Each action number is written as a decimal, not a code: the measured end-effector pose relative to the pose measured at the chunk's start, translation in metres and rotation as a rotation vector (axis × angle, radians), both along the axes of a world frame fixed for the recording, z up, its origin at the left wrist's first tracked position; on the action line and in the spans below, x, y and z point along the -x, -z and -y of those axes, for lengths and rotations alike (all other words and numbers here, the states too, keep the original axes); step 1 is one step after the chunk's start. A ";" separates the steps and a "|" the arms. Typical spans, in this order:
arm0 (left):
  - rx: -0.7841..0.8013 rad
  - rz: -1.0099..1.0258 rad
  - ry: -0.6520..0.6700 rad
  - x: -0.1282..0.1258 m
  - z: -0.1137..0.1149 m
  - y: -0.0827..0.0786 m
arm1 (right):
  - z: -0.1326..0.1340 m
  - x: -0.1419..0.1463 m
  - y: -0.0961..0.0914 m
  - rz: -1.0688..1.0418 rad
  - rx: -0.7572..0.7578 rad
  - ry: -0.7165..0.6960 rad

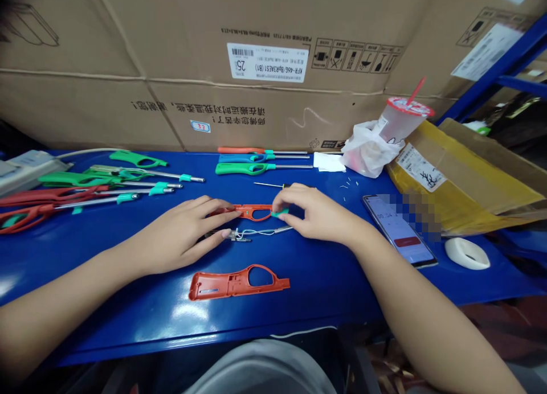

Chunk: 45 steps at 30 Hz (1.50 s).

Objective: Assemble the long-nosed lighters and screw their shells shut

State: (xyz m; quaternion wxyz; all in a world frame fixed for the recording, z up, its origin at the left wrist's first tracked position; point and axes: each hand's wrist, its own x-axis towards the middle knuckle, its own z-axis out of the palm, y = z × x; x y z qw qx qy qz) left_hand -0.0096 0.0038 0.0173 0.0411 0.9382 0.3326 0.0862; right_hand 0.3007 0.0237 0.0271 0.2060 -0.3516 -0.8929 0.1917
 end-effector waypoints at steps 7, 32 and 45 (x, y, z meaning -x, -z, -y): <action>-0.030 0.135 0.067 -0.001 0.001 -0.003 | 0.009 0.003 -0.001 0.057 0.011 -0.100; 0.017 0.164 0.101 -0.005 0.006 -0.002 | 0.027 0.014 -0.007 0.209 -0.003 -0.093; 0.006 0.188 0.112 -0.010 0.010 0.011 | 0.031 0.030 0.011 0.095 0.103 -0.074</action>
